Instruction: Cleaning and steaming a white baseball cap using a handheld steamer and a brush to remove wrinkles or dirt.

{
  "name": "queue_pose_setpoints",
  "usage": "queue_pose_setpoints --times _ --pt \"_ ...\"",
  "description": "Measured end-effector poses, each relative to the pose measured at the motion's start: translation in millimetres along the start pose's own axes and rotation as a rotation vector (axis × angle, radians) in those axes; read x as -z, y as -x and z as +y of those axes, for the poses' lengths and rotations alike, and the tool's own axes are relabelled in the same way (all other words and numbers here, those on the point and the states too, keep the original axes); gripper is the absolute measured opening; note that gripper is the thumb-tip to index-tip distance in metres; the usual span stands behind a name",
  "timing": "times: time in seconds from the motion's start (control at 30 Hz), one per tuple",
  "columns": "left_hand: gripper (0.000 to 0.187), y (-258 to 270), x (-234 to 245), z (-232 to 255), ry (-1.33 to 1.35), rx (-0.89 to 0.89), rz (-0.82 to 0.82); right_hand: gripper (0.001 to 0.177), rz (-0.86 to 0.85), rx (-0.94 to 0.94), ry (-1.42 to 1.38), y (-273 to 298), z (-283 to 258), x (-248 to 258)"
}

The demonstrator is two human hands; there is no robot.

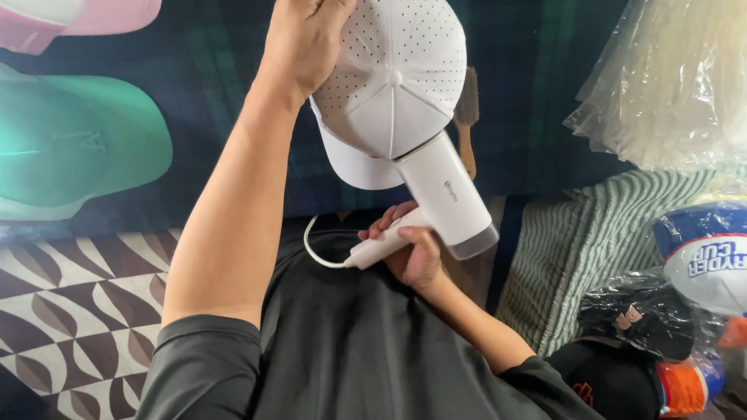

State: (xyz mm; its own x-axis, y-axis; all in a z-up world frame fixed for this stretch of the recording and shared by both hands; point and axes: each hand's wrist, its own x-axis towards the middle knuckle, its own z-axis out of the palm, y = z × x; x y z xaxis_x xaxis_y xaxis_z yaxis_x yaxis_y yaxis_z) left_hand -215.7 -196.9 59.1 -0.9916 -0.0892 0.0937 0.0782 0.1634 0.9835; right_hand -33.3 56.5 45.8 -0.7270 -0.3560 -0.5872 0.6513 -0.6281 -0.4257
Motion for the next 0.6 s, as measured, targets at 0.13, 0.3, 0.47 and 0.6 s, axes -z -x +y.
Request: queue_pose_setpoints --times 0.13,0.3,0.47,0.6 --pt "0.03 1 1 -1 -0.029 0.085 -0.014 0.026 0.029 0.029 -0.048 -11 -16 15" --pt "0.035 2 1 -4 -0.042 0.132 0.0 0.035 0.267 0.16 0.086 -41 -55 20" --pt "0.037 -1 2 -9 -0.105 0.162 0.028 0.023 0.216 0.102 0.113 -17 -41 26" --pt "0.038 1 -1 -10 -0.124 0.208 0.031 0.029 0.223 0.117 0.074 -41 -66 44"
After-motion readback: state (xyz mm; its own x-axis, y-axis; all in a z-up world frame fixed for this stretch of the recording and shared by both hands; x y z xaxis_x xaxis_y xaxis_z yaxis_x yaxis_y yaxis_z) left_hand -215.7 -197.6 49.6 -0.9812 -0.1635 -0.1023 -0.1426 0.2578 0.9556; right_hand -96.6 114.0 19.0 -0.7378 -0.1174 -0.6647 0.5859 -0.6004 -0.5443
